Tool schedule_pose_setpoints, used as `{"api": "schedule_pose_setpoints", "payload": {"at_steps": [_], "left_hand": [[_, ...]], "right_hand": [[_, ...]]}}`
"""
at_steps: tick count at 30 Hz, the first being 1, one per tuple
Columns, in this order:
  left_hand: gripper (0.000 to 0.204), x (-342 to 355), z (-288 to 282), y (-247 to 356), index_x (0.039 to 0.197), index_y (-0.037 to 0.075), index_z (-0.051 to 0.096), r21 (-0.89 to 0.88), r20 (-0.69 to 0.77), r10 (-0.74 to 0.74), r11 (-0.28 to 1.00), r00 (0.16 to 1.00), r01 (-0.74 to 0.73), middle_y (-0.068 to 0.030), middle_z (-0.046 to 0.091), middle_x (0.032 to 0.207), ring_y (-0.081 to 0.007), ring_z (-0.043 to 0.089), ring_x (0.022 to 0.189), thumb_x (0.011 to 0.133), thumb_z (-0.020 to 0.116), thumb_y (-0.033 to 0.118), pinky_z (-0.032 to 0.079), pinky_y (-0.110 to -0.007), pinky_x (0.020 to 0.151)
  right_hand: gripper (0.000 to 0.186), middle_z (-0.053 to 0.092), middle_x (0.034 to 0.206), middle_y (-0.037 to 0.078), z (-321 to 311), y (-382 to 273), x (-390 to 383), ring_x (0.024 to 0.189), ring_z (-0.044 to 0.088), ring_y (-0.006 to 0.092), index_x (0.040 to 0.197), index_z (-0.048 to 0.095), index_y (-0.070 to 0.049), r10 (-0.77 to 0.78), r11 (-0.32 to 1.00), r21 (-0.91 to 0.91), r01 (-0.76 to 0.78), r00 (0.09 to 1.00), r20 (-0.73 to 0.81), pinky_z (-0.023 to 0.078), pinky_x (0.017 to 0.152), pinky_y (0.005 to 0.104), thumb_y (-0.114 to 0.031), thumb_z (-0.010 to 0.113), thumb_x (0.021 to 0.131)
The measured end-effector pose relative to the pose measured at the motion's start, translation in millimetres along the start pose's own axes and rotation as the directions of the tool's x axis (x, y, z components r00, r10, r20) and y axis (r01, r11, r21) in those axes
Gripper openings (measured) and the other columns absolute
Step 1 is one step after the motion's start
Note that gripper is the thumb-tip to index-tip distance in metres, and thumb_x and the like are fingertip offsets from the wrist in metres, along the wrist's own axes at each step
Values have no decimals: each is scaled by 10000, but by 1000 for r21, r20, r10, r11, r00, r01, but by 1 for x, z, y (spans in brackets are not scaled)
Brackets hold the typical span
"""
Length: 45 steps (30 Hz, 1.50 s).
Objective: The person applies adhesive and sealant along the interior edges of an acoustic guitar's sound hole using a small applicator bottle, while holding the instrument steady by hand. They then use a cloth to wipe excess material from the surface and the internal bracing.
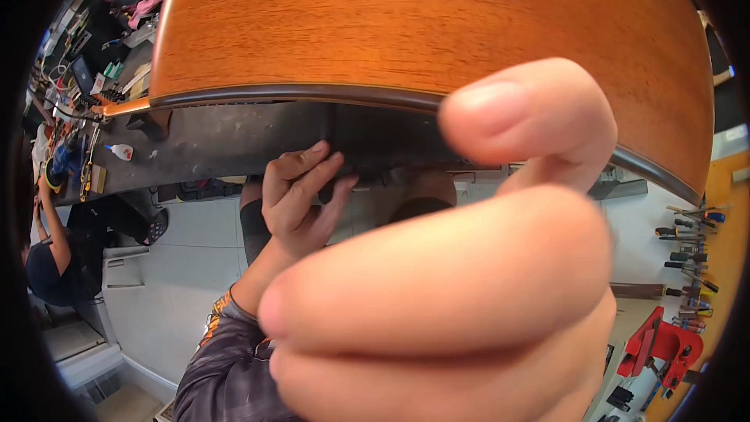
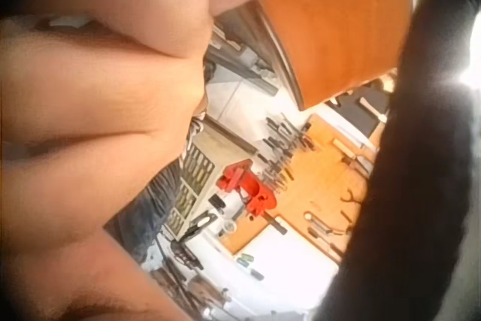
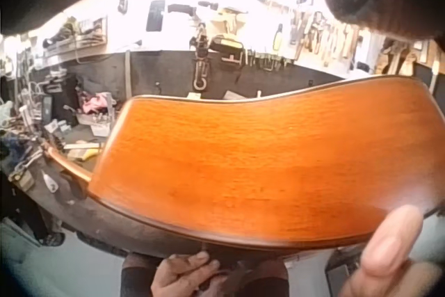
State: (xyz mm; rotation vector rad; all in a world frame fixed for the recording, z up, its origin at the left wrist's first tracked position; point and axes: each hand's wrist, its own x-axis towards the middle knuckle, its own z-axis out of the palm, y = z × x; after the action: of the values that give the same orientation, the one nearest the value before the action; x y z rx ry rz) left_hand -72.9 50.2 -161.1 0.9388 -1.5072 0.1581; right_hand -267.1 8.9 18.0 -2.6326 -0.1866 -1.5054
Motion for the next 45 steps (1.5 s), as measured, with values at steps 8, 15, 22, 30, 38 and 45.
{"api": "schedule_pose_setpoints", "payload": {"at_steps": [8, 15, 22, 30, 38, 45], "left_hand": [[465, -5, -4, 3, 1148, -65, 796, 47, 8, -5, 999, 1000, 4, -209, 724, 1161, -298, 747, 994, 714, 960, -52, 613, -362, 830], [441, 1, 5, 3, 1160, -39, 783, -38, 11, -26, 999, 1000, 26, -198, 710, 1192, -306, 746, 1037, 757, 960, -14, 624, -381, 855], [428, 1, 4, 5, 1161, -7, 702, -188, -74, -161, 971, 984, 145, -203, 713, 1267, -347, 744, 1115, 792, 916, -30, 634, -381, 899], [454, 0, 2, 5, 1169, -13, 711, -143, -45, -112, 984, 993, 104, -203, 710, 1273, -348, 743, 1128, 747, 863, -87, 644, -391, 907], [479, 1, 4, 10, 1151, -26, 723, -193, -41, -141, 972, 989, 131, -211, 710, 1267, -367, 731, 1146, 692, 822, -119, 633, -416, 934], [455, -7, 4, 11, 1138, -40, 733, -170, 29, -114, 978, 993, 117, -198, 676, 1289, -345, 730, 1106, 706, 789, -171, 631, -395, 935]], "right_hand": [[224, 770, 1160, -216, -2, 10, -19, 1065, 672, 20, 1293, 716, -347, -74, 968, 240, 72, 997, -2, 325, 1156, 465, -274, 624, 1102], [273, 777, 1019, 19, -30, -22, -10, 1000, 749, 199, 1312, 681, -263, 283, 896, 329, -299, 954, 97, 419, 1069, 452, -187, 642, 1053], [153, 754, 1114, -107, 33, 12, -45, 1375, 608, 240, 942, 784, -333, 180, 752, -650, 115, 912, 369, -84, 1361, 602, -349, 871, 817], [434, 495, 1607, 113, 41, 33, -61, 1680, 88, 456, 1273, 763, -407, 42, 632, -736, 244, 937, 347, -136, 1342, 609, -512, 884, 870], [602, 520, 1668, 42, 52, 28, -95, 1680, 11, 458, 1298, 775, -356, 139, 647, -760, 62, 970, 198, -85, 1351, 591, -570, 921, 754], [379, 619, 1493, -132, 42, 16, -82, 1615, 242, 363, 1150, 786, -337, 171, 613, -755, 234, 893, 416, -20, 1371, 601, -509, 875, 825]]}}
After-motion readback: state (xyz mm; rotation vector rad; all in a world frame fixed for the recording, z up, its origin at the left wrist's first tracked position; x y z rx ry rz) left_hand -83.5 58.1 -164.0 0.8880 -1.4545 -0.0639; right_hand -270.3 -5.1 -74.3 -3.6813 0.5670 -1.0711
